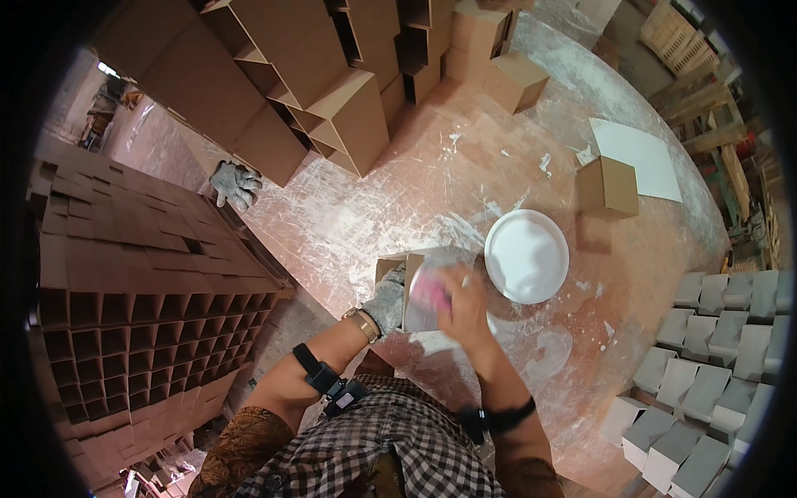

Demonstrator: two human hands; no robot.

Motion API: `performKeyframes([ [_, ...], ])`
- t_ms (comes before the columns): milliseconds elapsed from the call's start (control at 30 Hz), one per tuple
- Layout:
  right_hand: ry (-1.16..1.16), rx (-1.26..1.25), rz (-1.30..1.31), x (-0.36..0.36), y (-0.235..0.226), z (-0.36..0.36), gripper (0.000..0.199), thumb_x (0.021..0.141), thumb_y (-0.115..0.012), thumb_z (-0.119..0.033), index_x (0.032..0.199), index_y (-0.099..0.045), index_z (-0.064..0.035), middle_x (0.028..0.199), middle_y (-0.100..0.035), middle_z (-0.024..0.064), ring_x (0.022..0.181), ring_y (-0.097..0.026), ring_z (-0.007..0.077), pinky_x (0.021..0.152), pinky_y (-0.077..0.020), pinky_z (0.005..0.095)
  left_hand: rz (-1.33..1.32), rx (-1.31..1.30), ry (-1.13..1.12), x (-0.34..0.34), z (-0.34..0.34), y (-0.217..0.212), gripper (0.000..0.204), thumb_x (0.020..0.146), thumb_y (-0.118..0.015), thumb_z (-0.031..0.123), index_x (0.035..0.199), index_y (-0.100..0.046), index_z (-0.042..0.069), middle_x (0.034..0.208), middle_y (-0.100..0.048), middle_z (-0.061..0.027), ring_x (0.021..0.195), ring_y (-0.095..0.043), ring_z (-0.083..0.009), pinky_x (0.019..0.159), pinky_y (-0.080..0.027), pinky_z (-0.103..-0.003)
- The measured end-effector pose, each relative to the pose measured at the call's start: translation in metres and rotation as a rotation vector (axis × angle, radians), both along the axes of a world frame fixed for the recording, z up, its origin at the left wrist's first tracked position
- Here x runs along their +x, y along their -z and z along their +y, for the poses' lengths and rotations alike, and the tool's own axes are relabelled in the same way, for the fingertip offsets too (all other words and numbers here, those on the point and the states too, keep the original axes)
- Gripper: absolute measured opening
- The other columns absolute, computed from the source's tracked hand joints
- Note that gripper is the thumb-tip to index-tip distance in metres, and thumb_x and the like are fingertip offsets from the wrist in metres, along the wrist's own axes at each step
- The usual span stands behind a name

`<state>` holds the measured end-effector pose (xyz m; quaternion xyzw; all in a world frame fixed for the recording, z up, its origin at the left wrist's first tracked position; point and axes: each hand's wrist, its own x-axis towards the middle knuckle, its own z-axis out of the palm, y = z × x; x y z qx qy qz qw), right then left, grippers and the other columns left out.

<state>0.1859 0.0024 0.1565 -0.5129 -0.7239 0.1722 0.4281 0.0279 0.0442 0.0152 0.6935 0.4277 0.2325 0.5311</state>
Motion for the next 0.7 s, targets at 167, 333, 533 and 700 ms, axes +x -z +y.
performKeyframes([
  [167, 0.052, 0.105, -0.006, -0.013, -0.011, 0.024, 0.025, 0.076, -0.054, -0.010, 0.100, -0.059, -0.0030, 0.090, -0.058, 0.0170, 0.084, -0.055, 0.0343, 0.076, -0.0425, 0.0391, 0.075, 0.109, 0.078, 0.000, 0.001, -0.037, 0.045, 0.083, -0.053, 0.030, 0.117, -0.050, -0.001, 0.115, -0.054, -0.0213, 0.104, -0.053, -0.0336, 0.092, -0.041, -0.039],
  [333, -0.164, -0.012, 0.058, -0.003, -0.008, -0.041, 0.024, 0.077, -0.055, -0.011, 0.100, -0.059, -0.0040, 0.091, -0.059, 0.0160, 0.080, -0.056, 0.0336, 0.072, -0.0436, 0.0401, 0.355, 0.355, 0.083, 0.006, -0.003, -0.056, 0.049, 0.081, -0.056, 0.030, 0.116, -0.049, -0.002, 0.113, -0.054, -0.0207, 0.103, -0.054, -0.0318, 0.091, -0.041, -0.038],
  [533, 0.142, 0.111, 0.123, -0.008, -0.002, 0.047, 0.031, 0.069, -0.059, -0.007, 0.100, -0.061, -0.0072, 0.089, -0.060, 0.0117, 0.079, -0.054, 0.0293, 0.071, -0.0420, 0.0401, 0.297, 0.095, 0.137, 0.004, 0.000, -0.012, 0.048, 0.079, -0.057, 0.028, 0.117, -0.048, -0.001, 0.115, -0.052, -0.0209, 0.108, -0.050, -0.0317, 0.092, -0.040, -0.038],
  [700, -0.149, 0.050, 0.019, -0.010, -0.015, -0.035, 0.031, 0.071, -0.059, -0.006, 0.102, -0.061, -0.0062, 0.087, -0.059, 0.0120, 0.079, -0.054, 0.0307, 0.073, -0.0429, 0.0409, 0.399, 0.542, 0.224, 0.001, -0.004, -0.037, 0.043, 0.084, -0.052, 0.029, 0.115, -0.050, 0.000, 0.114, -0.054, -0.0197, 0.108, -0.051, -0.0293, 0.092, -0.040, -0.035],
])
